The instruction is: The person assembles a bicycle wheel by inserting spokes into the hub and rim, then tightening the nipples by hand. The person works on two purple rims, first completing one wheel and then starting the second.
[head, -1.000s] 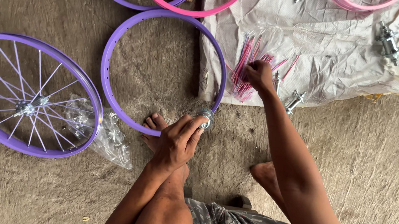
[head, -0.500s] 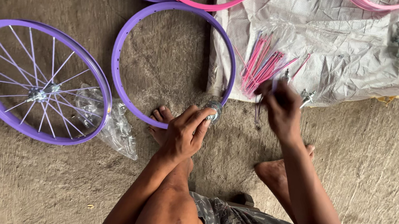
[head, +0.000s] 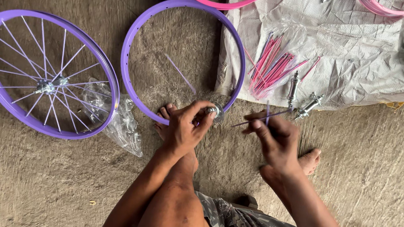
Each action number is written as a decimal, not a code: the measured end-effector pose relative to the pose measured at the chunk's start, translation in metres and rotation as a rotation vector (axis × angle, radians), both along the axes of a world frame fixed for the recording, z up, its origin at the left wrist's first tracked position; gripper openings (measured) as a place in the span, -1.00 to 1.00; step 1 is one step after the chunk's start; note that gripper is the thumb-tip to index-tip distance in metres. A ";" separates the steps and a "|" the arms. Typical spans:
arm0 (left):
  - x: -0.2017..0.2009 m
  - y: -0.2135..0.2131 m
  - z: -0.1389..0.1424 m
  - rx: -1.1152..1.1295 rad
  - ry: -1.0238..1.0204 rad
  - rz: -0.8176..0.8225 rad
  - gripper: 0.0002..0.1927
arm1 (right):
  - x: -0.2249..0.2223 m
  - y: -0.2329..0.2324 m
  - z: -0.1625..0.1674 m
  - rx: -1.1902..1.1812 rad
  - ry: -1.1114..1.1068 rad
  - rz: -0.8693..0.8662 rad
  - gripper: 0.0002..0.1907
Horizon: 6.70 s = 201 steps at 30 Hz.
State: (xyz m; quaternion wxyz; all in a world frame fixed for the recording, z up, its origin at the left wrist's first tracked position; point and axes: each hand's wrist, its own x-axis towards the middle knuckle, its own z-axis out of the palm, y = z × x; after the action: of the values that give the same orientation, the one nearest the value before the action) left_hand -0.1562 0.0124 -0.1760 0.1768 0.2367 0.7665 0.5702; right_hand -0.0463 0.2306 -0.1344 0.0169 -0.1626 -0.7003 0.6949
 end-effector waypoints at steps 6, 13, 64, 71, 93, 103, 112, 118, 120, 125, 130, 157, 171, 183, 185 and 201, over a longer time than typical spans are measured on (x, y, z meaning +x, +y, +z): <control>-0.002 -0.003 0.006 -0.028 0.057 -0.024 -0.78 | -0.017 -0.023 0.016 0.520 0.051 0.090 -0.84; -0.001 -0.005 0.002 -0.027 0.087 -0.036 -0.77 | -0.021 -0.027 0.029 0.494 0.147 0.152 -0.86; 0.001 -0.001 0.014 0.072 0.101 -0.074 -0.72 | -0.024 -0.013 0.052 -0.300 -0.074 0.063 -0.73; 0.004 -0.001 0.010 0.060 0.099 -0.061 -0.74 | -0.007 -0.034 0.033 0.035 -0.084 -0.007 -0.83; 0.002 -0.002 0.014 0.001 0.045 -0.104 -0.71 | -0.029 -0.036 0.038 0.418 0.084 0.340 -0.75; 0.003 -0.001 0.008 -0.011 0.017 -0.093 -0.76 | -0.037 -0.033 0.045 0.604 0.127 0.393 -0.75; 0.004 -0.001 0.004 0.043 0.089 -0.099 -0.77 | -0.037 -0.035 0.050 0.611 0.076 0.342 -0.76; 0.003 -0.002 0.008 0.019 0.089 -0.104 -0.72 | -0.039 -0.037 0.058 0.535 0.097 0.233 -0.85; 0.004 -0.003 0.007 0.010 0.084 -0.096 -0.72 | -0.042 -0.033 0.061 0.525 0.081 0.294 -0.84; 0.006 -0.003 0.006 -0.013 -0.084 -0.084 -0.74 | -0.044 -0.033 0.058 0.784 0.226 0.562 -0.82; 0.005 -0.003 0.009 0.010 0.036 -0.038 -0.72 | -0.036 -0.034 0.046 0.706 0.247 0.337 -0.79; -0.009 0.011 0.016 -0.231 0.361 -0.021 -0.75 | -0.096 0.116 -0.133 0.554 -0.328 -0.110 -0.84; -0.010 0.013 0.001 -0.173 0.356 -0.038 -0.75 | -0.187 0.119 -0.139 1.060 -0.373 -0.046 -0.80; -0.008 -0.003 0.007 -0.118 0.265 0.075 -0.76 | -0.172 0.119 -0.129 0.887 -0.256 -0.114 -0.87; -0.006 -0.010 0.004 -0.131 0.209 0.120 -0.77 | -0.158 0.110 -0.116 0.790 -0.036 -0.117 -0.89; -0.008 -0.023 0.007 -0.024 0.119 0.054 -0.76 | -0.062 0.004 0.027 0.529 0.430 0.338 -0.92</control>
State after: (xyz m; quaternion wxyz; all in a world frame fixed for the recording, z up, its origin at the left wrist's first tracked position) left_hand -0.1639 -0.0102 -0.1694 0.1184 0.2473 0.7885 0.5505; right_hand -0.1085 0.2348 -0.1073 0.0903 0.1148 -0.8529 0.5013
